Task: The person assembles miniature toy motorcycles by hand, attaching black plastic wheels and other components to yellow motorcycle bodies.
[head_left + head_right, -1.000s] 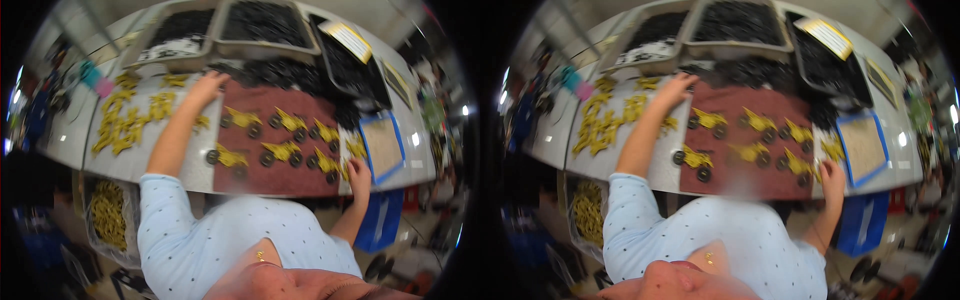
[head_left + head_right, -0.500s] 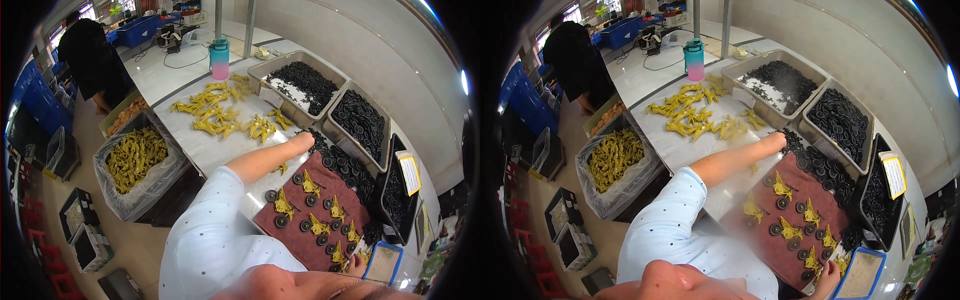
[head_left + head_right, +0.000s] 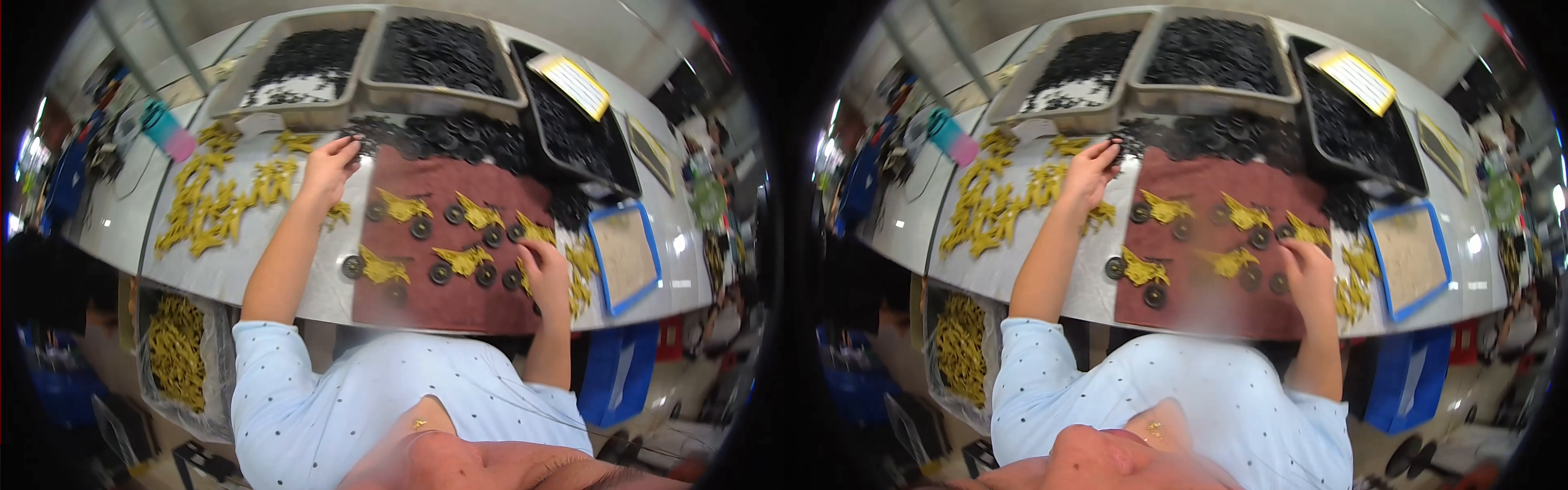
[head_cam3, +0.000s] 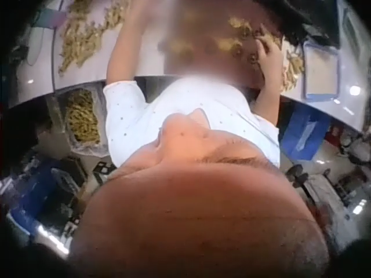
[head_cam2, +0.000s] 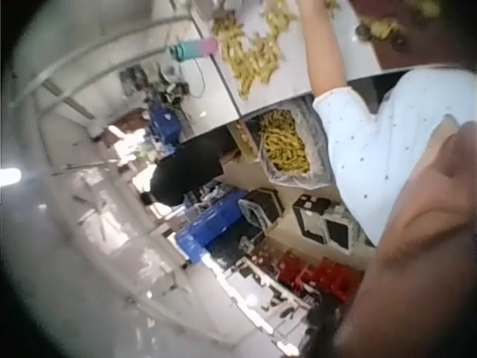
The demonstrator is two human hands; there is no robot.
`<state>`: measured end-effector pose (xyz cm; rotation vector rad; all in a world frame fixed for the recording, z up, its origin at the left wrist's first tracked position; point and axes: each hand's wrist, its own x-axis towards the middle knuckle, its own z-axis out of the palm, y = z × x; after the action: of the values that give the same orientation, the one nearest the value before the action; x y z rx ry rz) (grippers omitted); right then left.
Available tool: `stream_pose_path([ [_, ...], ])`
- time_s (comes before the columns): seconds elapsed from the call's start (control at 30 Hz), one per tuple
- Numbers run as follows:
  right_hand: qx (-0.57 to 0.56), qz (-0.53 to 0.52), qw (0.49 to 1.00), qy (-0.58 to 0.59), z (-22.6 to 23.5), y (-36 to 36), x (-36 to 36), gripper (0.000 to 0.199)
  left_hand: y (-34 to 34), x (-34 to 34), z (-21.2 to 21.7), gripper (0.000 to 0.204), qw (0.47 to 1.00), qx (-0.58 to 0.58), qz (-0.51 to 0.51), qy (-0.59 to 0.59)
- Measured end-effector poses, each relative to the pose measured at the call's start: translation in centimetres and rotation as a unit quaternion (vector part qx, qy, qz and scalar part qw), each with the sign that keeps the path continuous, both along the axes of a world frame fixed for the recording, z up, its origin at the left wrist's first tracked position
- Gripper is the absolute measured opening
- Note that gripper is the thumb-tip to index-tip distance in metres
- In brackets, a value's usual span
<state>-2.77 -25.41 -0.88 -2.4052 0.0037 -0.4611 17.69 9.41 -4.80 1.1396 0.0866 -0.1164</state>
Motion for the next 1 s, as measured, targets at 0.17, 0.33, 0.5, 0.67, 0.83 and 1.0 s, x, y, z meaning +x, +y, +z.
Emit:
stream_pose_path([
  [0.17,0.07,0.067,0.995,-0.004,-0.3,3.6,1.2,0.02,-3.9,-5.9,1.3,0.017,0.982,-0.119,-0.124,0.077],
  [0.33,0.116,0.063,0.991,-0.021,0.9,6.7,1.6,0.034,-7.9,-10.4,2.1,0.016,0.959,-0.132,-0.206,0.143],
  [0.5,0.179,0.134,0.971,-0.087,-1.6,7.2,1.5,0.03,-11.2,-13.4,1.0,0.012,0.938,-0.168,-0.251,0.168],
  [0.67,0.2,0.075,0.971,-0.107,-2.6,7.0,0.8,0.027,-13.3,-14.1,0.8,0.012,0.94,-0.161,-0.262,0.146],
  [0.83,0.085,0.081,0.973,-0.197,-3.0,6.5,0.0,0.027,-15.1,-15.3,2.2,0.014,0.935,-0.21,-0.201,0.202],
  [1.0,0.014,0.127,0.959,-0.253,-3.2,5.9,-0.4,0.028,-15.6,-15.5,0.7,0.018,0.922,-0.224,-0.199,0.246],
])
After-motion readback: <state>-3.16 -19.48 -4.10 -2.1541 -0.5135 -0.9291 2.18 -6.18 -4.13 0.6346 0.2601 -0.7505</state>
